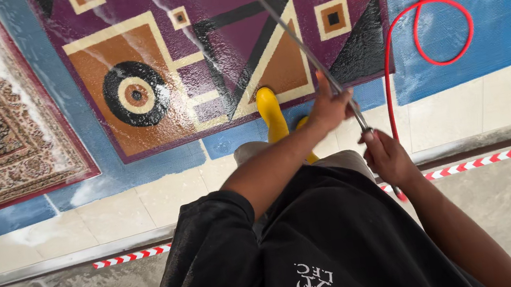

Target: The person uses a high-pressure water spray wand to clean two rugs laid out on a tiled floor. The person systematically sprays water across the surface of a purple geometric rug and a red patterned rug, moving the wand back and forth to rinse them.

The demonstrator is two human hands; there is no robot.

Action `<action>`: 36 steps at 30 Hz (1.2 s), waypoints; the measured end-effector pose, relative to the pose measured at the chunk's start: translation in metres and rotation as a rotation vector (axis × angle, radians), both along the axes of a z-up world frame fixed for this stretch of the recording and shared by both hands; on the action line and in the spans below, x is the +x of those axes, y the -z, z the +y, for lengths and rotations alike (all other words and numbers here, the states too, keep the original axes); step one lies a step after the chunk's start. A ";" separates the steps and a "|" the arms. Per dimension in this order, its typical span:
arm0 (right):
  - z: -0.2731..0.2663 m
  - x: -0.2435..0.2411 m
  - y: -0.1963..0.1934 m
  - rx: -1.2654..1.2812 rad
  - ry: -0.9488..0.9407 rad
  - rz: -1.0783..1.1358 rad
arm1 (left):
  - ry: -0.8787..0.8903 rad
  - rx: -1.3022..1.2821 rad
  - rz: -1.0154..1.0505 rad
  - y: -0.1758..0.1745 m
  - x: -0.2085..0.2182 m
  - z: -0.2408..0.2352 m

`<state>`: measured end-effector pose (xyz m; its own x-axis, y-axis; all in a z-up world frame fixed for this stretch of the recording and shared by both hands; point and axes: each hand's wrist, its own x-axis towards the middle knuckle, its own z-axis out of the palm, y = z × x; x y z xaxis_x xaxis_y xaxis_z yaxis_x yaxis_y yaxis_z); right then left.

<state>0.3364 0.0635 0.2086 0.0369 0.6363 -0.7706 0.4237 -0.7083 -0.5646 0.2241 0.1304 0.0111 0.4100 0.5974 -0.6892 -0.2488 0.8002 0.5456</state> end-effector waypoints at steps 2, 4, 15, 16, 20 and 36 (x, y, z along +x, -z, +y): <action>-0.014 0.008 -0.013 -0.132 0.034 -0.036 | 0.072 -0.073 0.031 0.011 0.017 -0.031; -0.029 0.016 -0.032 -0.233 0.036 -0.101 | 0.091 -0.175 0.006 0.020 0.050 -0.065; -0.047 0.031 -0.053 -0.250 0.126 -0.146 | 0.250 -0.168 -0.021 0.002 0.083 -0.080; -0.045 0.035 -0.046 -0.229 0.147 -0.130 | 0.219 -0.121 -0.004 -0.004 0.081 -0.066; -0.031 0.044 -0.013 -0.088 0.143 -0.077 | 0.123 -0.016 -0.049 -0.016 0.067 -0.018; -0.142 0.205 -0.039 -0.375 0.182 -0.081 | 0.421 -0.298 0.086 -0.012 0.215 -0.158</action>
<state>0.5412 -0.0785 0.2476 0.1925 0.2895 -0.9376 0.3050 -0.9258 -0.2233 0.4387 -0.0273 0.0227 0.5066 0.1653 -0.8462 0.1641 0.9450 0.2828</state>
